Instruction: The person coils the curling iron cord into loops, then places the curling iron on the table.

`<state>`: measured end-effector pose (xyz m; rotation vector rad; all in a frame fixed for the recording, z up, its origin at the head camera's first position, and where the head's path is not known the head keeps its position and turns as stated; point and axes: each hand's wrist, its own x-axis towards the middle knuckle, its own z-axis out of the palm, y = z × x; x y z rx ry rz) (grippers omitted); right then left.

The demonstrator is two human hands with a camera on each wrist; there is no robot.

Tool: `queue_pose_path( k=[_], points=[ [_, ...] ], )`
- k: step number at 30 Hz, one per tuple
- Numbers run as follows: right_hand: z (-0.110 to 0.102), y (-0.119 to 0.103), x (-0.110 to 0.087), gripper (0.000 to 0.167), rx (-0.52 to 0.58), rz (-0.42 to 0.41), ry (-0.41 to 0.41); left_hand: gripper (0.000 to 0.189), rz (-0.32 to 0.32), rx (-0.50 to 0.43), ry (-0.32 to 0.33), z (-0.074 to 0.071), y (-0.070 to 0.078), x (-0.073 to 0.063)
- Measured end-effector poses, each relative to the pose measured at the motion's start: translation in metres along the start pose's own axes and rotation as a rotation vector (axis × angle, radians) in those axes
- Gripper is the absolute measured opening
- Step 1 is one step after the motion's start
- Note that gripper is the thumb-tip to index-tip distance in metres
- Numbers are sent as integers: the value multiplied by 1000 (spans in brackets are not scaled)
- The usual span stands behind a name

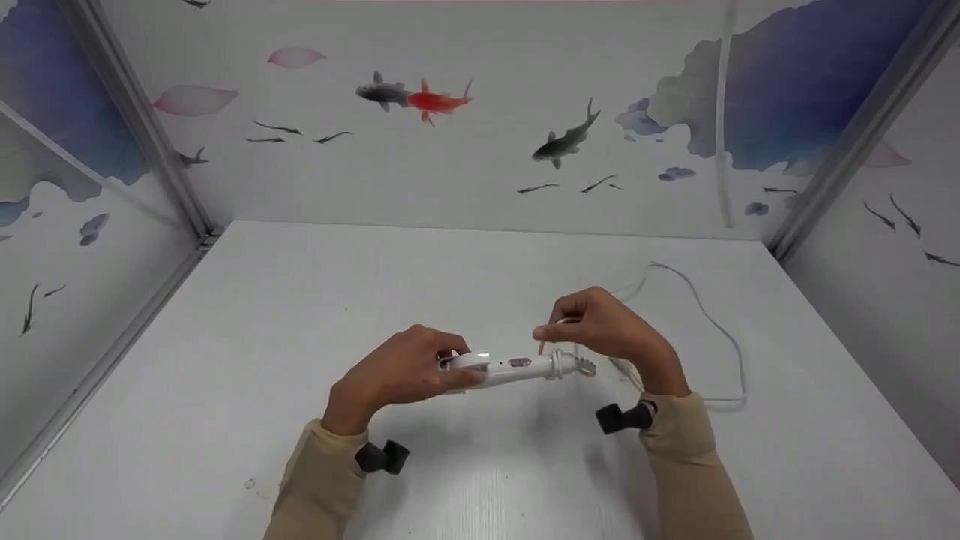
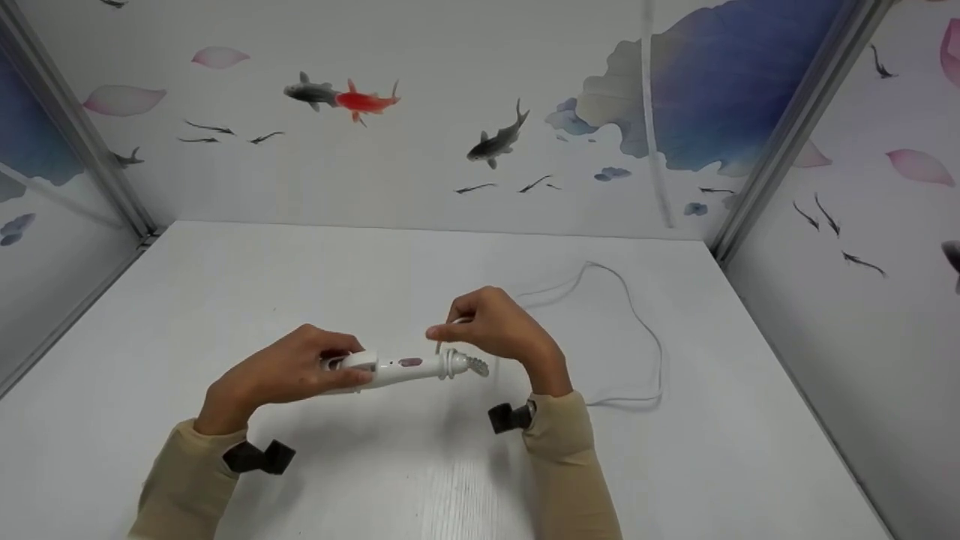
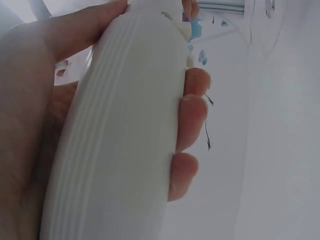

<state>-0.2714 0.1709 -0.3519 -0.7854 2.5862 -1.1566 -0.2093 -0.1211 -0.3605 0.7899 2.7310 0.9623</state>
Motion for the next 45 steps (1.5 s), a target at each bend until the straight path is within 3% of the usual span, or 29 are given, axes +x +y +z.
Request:
queue_pose_path(
  k=[3, 9, 16, 20, 24, 27, 33, 37, 41, 45],
  points=[
    [1, -13, -3, 33, -47, 14, 48, 36, -64, 49, 30, 2, 2, 2],
    [6, -36, -11, 21, -183, -19, 112, 34, -193, 107, 172, 4, 5, 4],
    [18, -54, -12, 23, -323, -62, 126, 37, -284, 140, 280, 5, 6, 7],
    [21, -54, -11, 21, -276, -50, 145, 39, -324, 126, 371, 4, 8, 9],
    [20, -49, -9, 21, -189, -63, 137, 42, -299, 105, 495, 1, 9, 9],
    [19, -41, -5, 24, -130, -103, 102, 43, -263, 63, 546, 0, 10, 7],
    [15, -25, 3, 25, -51, -121, 18, 43, -197, -58, 511, -2, 15, 4],
    [16, -20, 6, 26, -66, -31, 21, 38, -115, -108, 429, -3, 15, 1],
    [17, -14, 6, 17, -18, 41, 37, 33, 5, -130, 307, -6, 13, -3],
    [15, -6, 6, 4, -40, -80, 30, 32, 108, -83, 191, -7, 12, -5]
  ],
)
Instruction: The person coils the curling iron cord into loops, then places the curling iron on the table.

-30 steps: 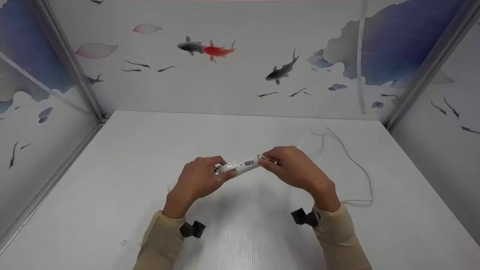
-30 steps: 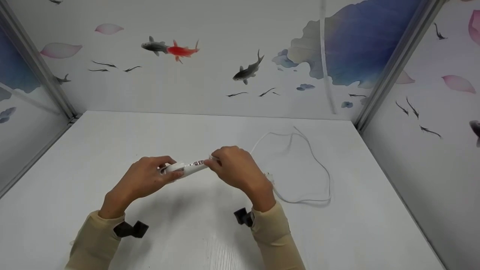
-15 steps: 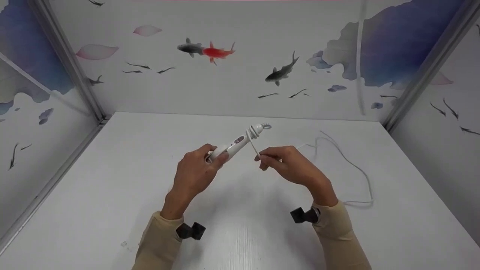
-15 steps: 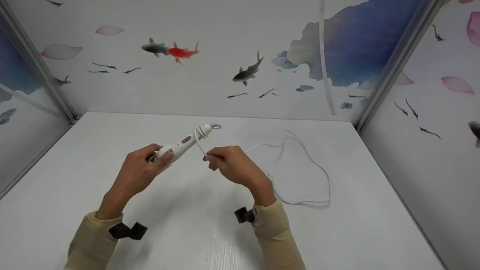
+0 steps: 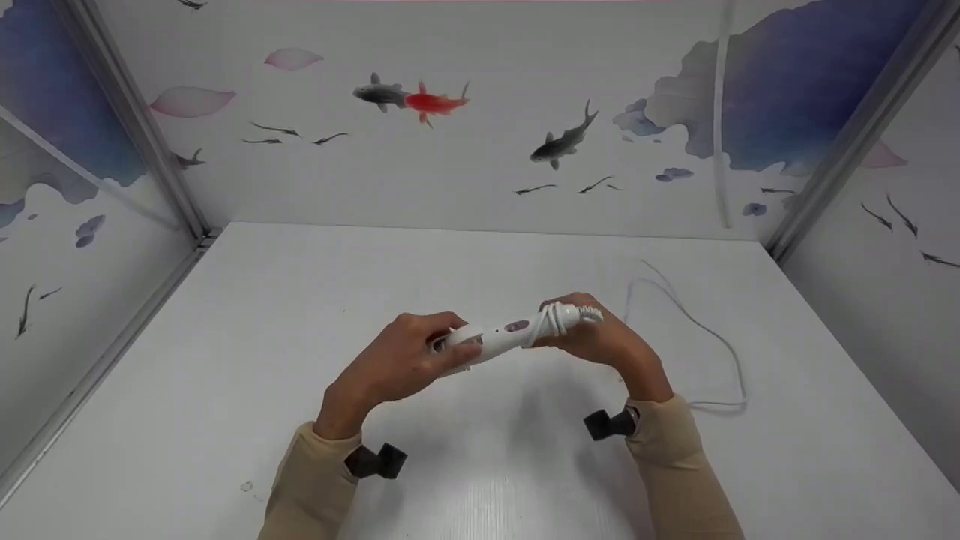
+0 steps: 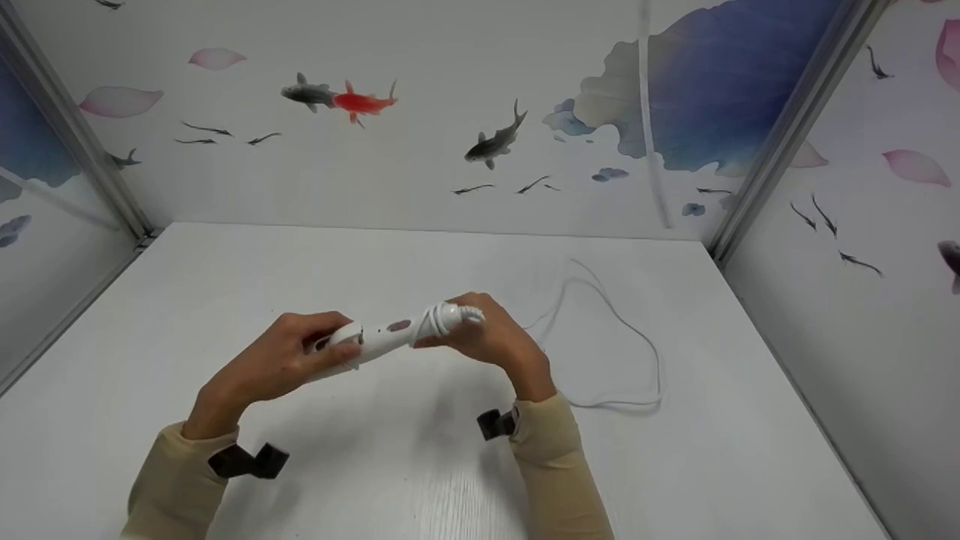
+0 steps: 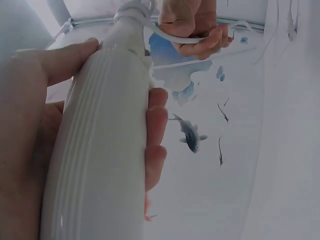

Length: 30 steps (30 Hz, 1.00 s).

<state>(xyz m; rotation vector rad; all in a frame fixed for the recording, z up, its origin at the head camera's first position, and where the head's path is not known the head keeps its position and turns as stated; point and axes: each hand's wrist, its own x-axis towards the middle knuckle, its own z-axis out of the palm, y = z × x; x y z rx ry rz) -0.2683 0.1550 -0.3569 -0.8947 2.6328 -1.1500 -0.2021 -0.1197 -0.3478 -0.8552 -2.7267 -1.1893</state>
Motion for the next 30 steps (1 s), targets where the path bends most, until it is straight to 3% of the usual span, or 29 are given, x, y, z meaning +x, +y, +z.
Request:
queue_pose_path(
  k=[3, 9, 13, 19, 24, 30],
  points=[
    [-2, 2, 1, 6, -24, -48, -18, 31, 26, 21, -58, -1, 0, -1],
    [-4, 3, 0, 16, 65, 151, -30, 30, -57, 28, -140, -3, 0, -2],
    [-7, 2, -2, 20, 29, 146, -6, 31, -110, 57, -165, -2, -1, -2],
    [-8, -8, -6, 17, 2, 146, 71, 34, -178, 131, -162, 2, -5, 0],
    [-5, -21, -7, 14, -37, 106, 81, 34, -240, 166, -144, 5, -5, 2],
    [-1, -30, -8, 19, -88, 45, 102, 34, -305, 208, -55, 8, -6, 4]
  ],
)
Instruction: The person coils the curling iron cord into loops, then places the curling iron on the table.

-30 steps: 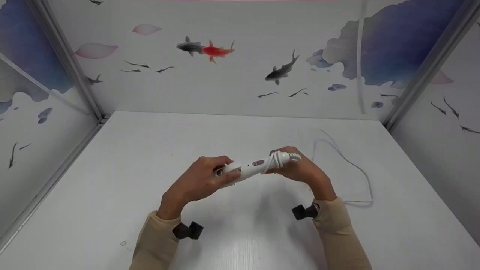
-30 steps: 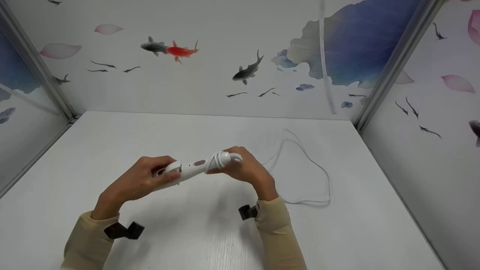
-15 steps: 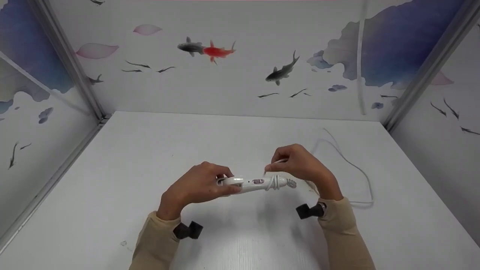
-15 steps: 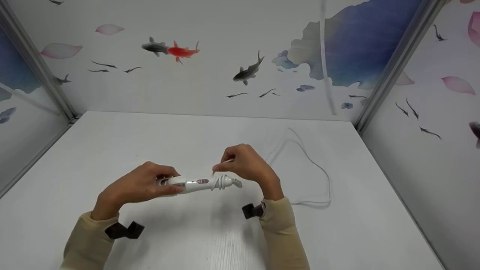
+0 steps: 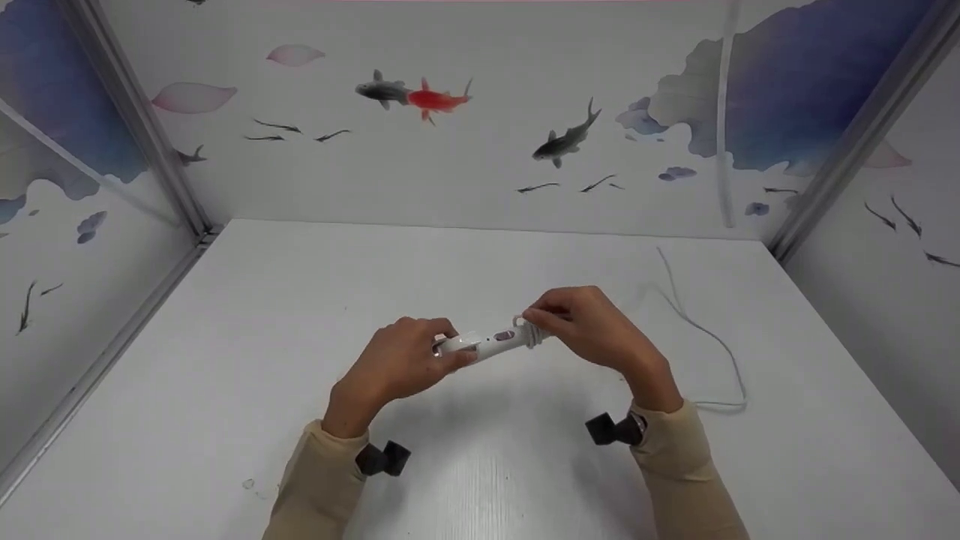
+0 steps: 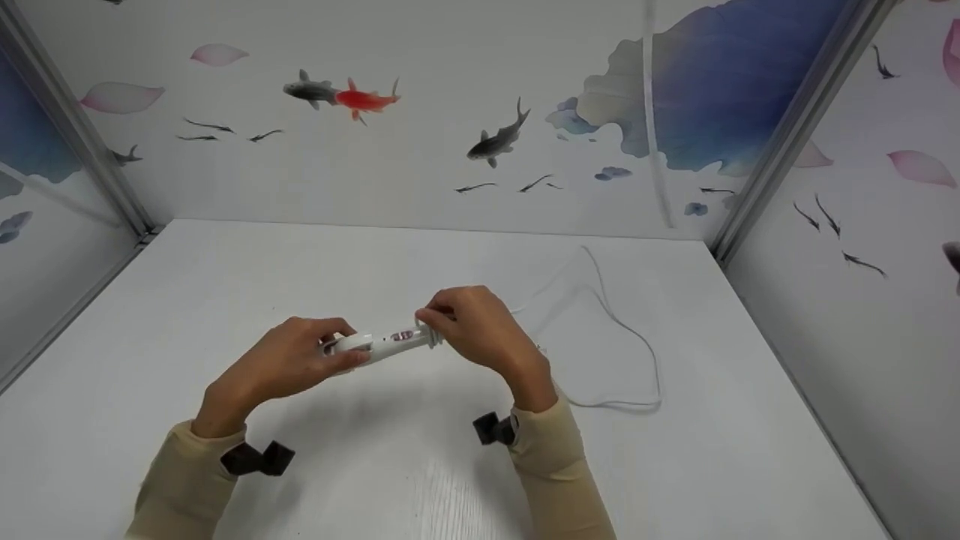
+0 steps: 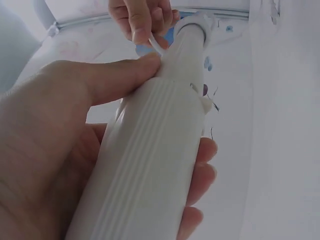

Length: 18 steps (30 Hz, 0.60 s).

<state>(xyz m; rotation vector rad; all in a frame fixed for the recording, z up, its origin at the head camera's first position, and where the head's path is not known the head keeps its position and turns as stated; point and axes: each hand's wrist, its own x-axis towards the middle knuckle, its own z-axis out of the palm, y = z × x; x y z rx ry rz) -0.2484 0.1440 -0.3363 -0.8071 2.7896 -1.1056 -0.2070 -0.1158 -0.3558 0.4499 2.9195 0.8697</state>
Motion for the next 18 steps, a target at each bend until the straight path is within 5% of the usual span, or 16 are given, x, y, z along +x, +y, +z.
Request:
queue_pose_path(
  k=[12, 18],
  points=[
    [1, 2, 3, 26, 45, -64, -25, 40, -143, -80, 210, 1, 2, 6],
    [0, 8, 6, 27, 76, -63, -55, 43, -117, -134, 294, 1, 3, 6]
  ],
)
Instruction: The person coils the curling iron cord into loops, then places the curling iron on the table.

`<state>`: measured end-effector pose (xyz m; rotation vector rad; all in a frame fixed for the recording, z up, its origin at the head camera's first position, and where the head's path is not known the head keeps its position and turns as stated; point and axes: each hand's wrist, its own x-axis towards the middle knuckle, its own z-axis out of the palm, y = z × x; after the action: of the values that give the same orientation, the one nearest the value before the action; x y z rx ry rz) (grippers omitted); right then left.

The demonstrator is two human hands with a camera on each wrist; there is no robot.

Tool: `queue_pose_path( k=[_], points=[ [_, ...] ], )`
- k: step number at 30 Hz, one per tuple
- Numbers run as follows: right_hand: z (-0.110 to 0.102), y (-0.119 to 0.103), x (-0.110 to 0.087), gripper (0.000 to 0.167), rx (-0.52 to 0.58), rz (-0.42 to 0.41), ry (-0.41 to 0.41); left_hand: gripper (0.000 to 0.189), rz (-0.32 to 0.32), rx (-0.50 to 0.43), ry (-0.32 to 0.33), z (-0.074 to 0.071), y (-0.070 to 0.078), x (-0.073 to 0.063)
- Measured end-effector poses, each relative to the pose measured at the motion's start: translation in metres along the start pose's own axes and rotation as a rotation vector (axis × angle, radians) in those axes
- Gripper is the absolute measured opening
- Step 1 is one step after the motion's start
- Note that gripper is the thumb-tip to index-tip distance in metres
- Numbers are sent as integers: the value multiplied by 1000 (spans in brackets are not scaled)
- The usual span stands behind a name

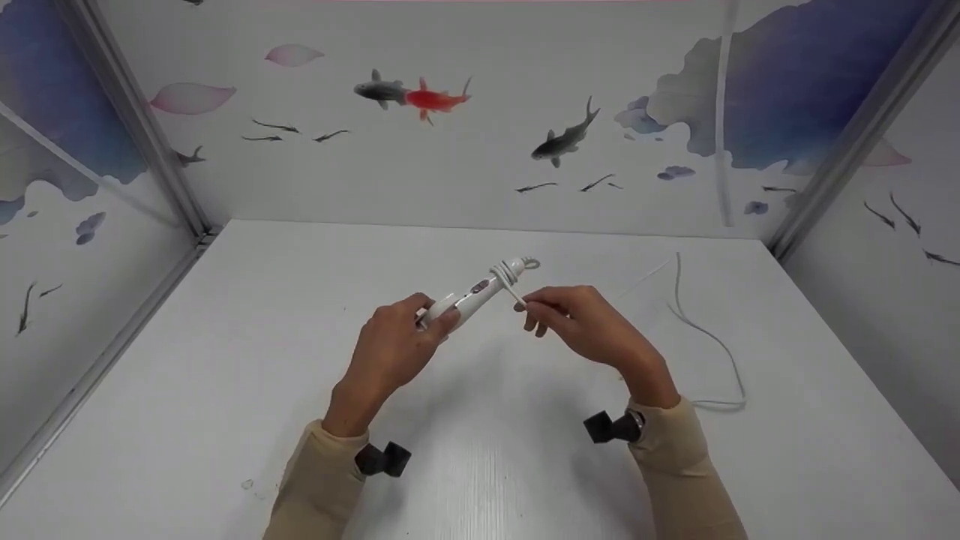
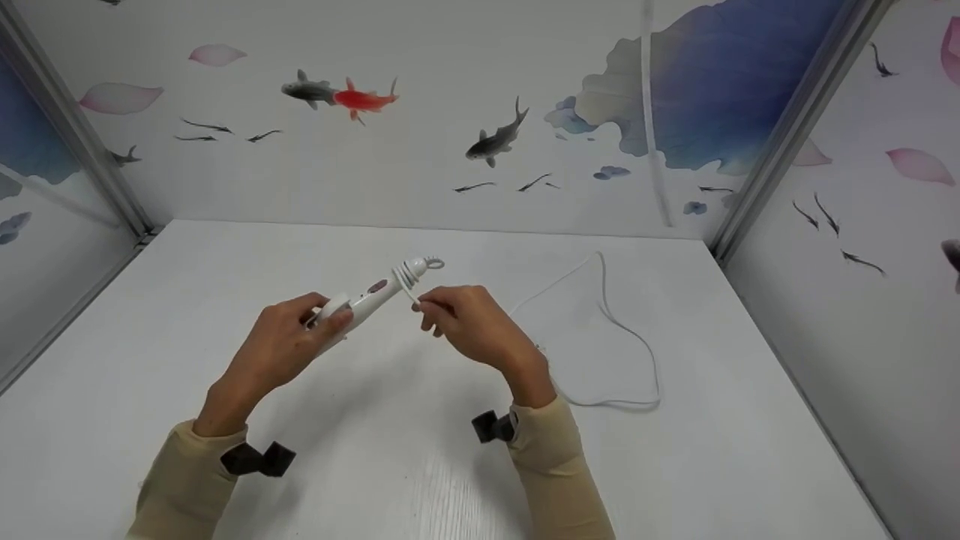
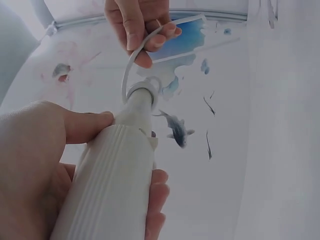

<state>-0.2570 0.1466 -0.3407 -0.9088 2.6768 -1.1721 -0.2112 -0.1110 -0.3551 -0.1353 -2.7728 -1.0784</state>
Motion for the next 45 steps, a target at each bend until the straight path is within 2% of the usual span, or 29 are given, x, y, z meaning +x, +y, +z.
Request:
queue_pose_path(
  k=[5, 10, 14, 18, 22, 24, 26, 28, 32, 37, 45],
  points=[
    [-2, 7, 1, 27, 72, -14, -72, 42, 42, -74, 20, -2, 0, -1],
    [-3, 21, 4, 28, 123, 51, -135, 39, 62, -147, -32, -8, -2, -1],
    [0, 33, 7, 25, 103, 129, -137, 33, 105, -176, -113, -13, -6, -1],
    [1, 40, 7, 17, 102, 161, -112, 32, 197, -149, -227, -15, -8, -1],
    [-1, 43, 6, 10, 80, 74, -120, 32, 302, -102, -326, -13, -9, -1],
    [-2, 44, 6, 7, 48, 35, -134, 30, 330, -96, -370, -12, -10, -2],
    [-1, 45, 7, 6, 38, 36, -152, 29, 339, -94, -408, -11, -11, -2],
    [-1, 44, 6, 3, 50, 73, -161, 30, 330, -91, -433, -10, -11, -2],
    [-3, 38, 5, 11, 58, 126, -142, 29, 323, 4, -424, -7, -7, -4],
    [-2, 25, 2, 13, -4, 159, -54, 31, 287, 136, -365, -3, -5, -4],
    [0, 6, -2, 16, -64, 94, 30, 36, 186, 221, -223, 2, -5, -3]
  ],
)
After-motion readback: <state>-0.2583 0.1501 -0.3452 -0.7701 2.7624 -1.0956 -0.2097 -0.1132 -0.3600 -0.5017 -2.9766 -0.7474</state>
